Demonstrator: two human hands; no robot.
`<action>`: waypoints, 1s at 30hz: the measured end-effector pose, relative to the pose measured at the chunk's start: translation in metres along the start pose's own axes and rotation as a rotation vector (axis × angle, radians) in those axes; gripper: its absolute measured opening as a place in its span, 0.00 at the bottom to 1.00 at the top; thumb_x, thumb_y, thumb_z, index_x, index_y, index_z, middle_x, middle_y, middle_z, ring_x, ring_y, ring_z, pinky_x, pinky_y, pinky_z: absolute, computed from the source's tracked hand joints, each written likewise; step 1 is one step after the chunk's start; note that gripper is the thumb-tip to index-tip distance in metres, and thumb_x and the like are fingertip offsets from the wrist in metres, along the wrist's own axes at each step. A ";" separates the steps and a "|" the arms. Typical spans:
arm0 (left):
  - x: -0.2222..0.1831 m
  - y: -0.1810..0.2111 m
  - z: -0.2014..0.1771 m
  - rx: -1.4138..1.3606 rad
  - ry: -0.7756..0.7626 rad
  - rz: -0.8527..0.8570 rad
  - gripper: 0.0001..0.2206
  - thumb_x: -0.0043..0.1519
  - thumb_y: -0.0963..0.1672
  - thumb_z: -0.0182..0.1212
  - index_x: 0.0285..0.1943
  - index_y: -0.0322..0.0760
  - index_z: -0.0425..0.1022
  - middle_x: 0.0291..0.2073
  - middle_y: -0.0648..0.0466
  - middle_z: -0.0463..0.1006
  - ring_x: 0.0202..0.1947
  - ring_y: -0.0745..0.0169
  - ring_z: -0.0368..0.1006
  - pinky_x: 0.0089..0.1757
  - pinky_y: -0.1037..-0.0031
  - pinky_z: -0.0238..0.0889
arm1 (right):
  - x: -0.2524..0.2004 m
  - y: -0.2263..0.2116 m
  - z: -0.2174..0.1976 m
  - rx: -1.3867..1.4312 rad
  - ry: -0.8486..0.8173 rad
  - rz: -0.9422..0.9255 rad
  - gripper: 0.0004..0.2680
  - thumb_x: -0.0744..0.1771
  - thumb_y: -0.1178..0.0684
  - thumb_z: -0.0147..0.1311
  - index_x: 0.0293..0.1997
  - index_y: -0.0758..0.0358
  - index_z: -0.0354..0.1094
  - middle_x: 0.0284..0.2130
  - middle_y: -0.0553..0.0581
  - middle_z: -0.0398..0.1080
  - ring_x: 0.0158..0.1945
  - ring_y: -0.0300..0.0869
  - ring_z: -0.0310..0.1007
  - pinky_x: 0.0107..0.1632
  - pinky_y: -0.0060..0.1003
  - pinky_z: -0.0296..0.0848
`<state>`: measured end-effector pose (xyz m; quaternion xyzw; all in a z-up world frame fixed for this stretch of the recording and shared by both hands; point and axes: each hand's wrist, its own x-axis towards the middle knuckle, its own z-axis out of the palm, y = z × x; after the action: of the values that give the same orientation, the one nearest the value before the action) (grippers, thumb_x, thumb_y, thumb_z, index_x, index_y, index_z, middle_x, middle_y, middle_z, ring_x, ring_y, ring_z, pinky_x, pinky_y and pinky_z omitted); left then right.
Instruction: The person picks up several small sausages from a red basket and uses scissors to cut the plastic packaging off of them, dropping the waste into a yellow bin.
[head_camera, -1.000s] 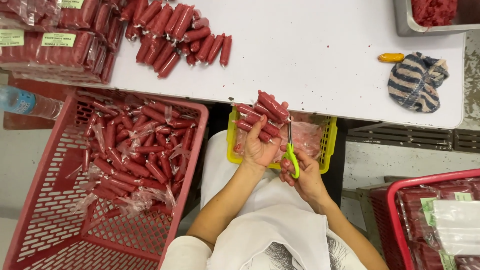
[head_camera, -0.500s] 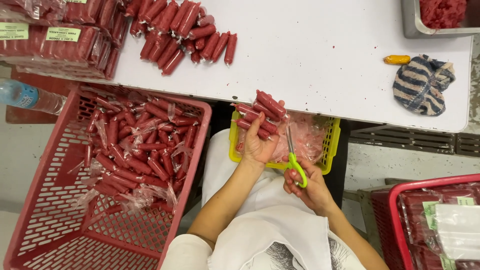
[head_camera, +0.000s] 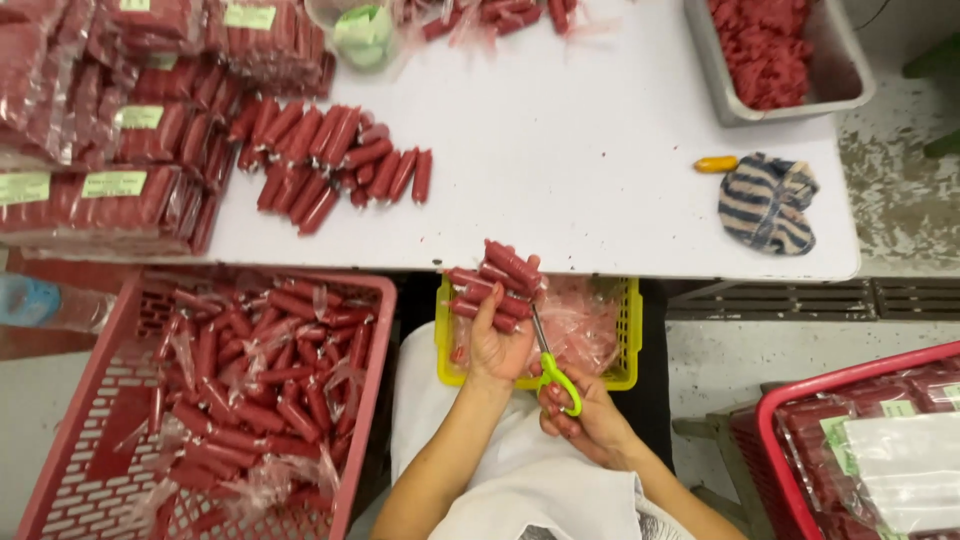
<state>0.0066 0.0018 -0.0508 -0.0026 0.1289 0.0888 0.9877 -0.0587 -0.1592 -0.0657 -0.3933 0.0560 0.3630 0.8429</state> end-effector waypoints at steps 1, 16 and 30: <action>0.001 0.000 0.008 0.002 -0.015 -0.005 0.32 0.56 0.37 0.63 0.73 0.38 0.61 0.66 0.45 0.68 0.68 0.38 0.61 0.62 0.58 0.59 | 0.001 -0.002 -0.001 -0.004 -0.005 -0.015 0.11 0.68 0.58 0.55 0.55 0.73 0.69 0.20 0.54 0.62 0.13 0.30 0.47 0.23 0.31 0.55; -0.006 0.004 0.014 0.057 0.144 -0.083 0.29 0.55 0.38 0.58 0.70 0.30 0.62 0.65 0.33 0.66 0.67 0.41 0.63 0.66 0.64 0.54 | 0.000 -0.007 -0.002 0.026 -0.013 0.061 0.15 0.65 0.54 0.63 0.54 0.71 0.70 0.22 0.58 0.61 0.13 0.31 0.46 0.24 0.30 0.55; -0.002 0.007 -0.012 0.020 -0.125 -0.149 0.28 0.59 0.42 0.58 0.72 0.34 0.61 0.68 0.42 0.65 0.67 0.30 0.60 0.66 0.58 0.53 | 0.009 0.016 -0.045 -0.724 0.199 -0.162 0.21 0.62 0.61 0.68 0.61 0.65 0.69 0.41 0.54 0.77 0.43 0.36 0.77 0.50 0.29 0.76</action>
<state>0.0006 0.0081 -0.0617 0.0033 0.0672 0.0137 0.9976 -0.0543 -0.1794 -0.1101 -0.7019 -0.0253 0.2516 0.6659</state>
